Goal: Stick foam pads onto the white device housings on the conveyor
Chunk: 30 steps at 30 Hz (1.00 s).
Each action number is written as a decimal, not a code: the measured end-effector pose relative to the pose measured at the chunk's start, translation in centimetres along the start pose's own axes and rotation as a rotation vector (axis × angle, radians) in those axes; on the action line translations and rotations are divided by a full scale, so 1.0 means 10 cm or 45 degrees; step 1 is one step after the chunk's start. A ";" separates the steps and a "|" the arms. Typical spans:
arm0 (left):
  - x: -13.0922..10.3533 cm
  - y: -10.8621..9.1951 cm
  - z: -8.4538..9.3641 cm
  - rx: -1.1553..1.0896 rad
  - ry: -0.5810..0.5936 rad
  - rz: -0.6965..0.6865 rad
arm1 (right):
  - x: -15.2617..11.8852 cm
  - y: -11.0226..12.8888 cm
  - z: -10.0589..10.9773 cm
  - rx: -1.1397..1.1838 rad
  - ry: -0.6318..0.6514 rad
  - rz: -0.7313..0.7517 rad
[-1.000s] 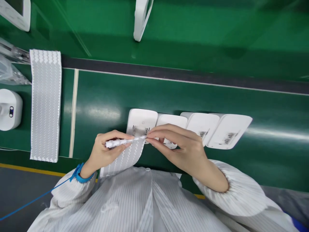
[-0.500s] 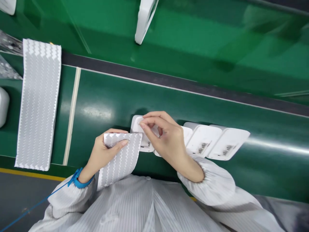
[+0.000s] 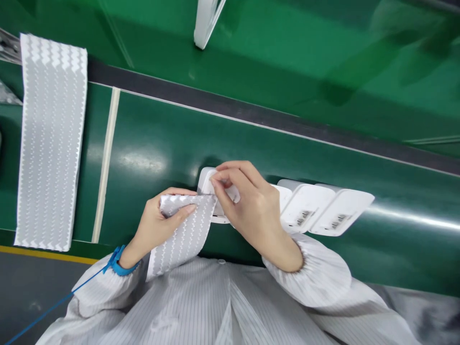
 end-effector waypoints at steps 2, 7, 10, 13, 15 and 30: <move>-0.02 0.01 0.01 -0.040 0.008 0.011 | 0.00 -0.05 0.09 -0.017 -0.064 0.018; -0.10 0.09 -0.03 -0.164 0.098 0.126 | -0.32 -0.29 0.45 -0.229 -0.120 0.188; -0.14 0.11 -0.09 -0.181 0.140 0.174 | -0.61 -0.48 0.50 -0.311 0.188 0.253; -0.13 0.11 -0.13 -0.148 0.112 0.167 | -0.76 -0.64 0.52 -0.328 0.251 0.295; -0.11 0.11 -0.13 -0.119 0.077 0.156 | -0.76 -0.72 0.52 -0.318 0.232 0.344; -0.15 -0.32 -0.17 0.106 0.046 -0.281 | -0.40 -0.25 0.57 0.310 -0.070 0.205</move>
Point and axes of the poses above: each hand's wrist, its own x-axis towards the middle knuckle, its own z-axis out of the back of the hand, y = z × x, the point moved 4 cm from there along x, towards the middle knuckle, and after that the axes turned 8 degrees about z, right-handed, at the moved point
